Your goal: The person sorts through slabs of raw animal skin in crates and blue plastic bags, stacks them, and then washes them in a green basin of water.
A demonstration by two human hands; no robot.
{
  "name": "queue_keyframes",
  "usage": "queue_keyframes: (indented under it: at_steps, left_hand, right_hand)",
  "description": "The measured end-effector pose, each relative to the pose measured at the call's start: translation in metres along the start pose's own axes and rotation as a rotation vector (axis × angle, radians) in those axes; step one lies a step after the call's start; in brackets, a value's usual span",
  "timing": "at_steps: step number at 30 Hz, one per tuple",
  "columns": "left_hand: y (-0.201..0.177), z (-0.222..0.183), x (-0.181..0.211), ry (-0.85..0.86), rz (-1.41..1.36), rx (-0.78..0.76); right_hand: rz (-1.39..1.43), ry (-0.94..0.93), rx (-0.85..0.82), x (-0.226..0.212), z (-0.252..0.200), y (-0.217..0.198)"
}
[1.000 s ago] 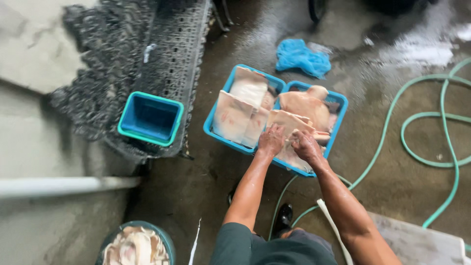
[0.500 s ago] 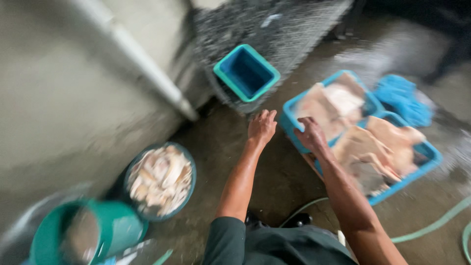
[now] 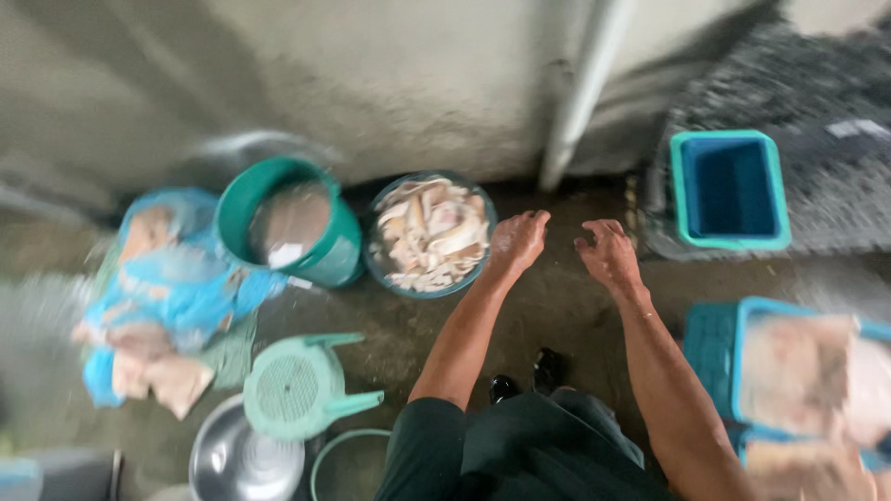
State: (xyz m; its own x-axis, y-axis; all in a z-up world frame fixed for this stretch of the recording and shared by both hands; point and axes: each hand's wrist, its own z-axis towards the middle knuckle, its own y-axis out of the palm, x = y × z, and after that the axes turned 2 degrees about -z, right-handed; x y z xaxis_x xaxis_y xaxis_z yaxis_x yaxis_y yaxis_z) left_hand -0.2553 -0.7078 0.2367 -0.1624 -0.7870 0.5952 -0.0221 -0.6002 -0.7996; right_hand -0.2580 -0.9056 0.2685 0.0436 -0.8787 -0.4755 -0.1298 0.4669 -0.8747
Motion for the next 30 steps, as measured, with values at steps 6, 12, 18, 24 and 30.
queue_keyframes:
  at_steps: [6,12,18,24,30]
  left_hand:
    - [-0.039,-0.017,-0.087,-0.236,0.081,0.174]
    - [-0.098,-0.058,-0.155,-0.427,0.134,0.43]
    - [-0.149,-0.116,-0.243,-0.575,0.147,0.488]
    - [-0.201,-0.192,-0.331,-0.654,0.224,0.617]
    - [-0.237,-0.249,-0.412,-0.693,0.243,0.676]
  right_hand:
    - [0.106,-0.367,-0.117,-0.075,0.076,0.067]
    - [0.092,-0.71,-0.208,-0.167,0.123,0.139]
    - [0.15,-0.882,-0.288,-0.272,0.122,0.215]
    - [0.239,-1.014,-0.326,-0.381,0.098,0.282]
    - [0.217,-1.018,-0.431,-0.473,0.087,0.353]
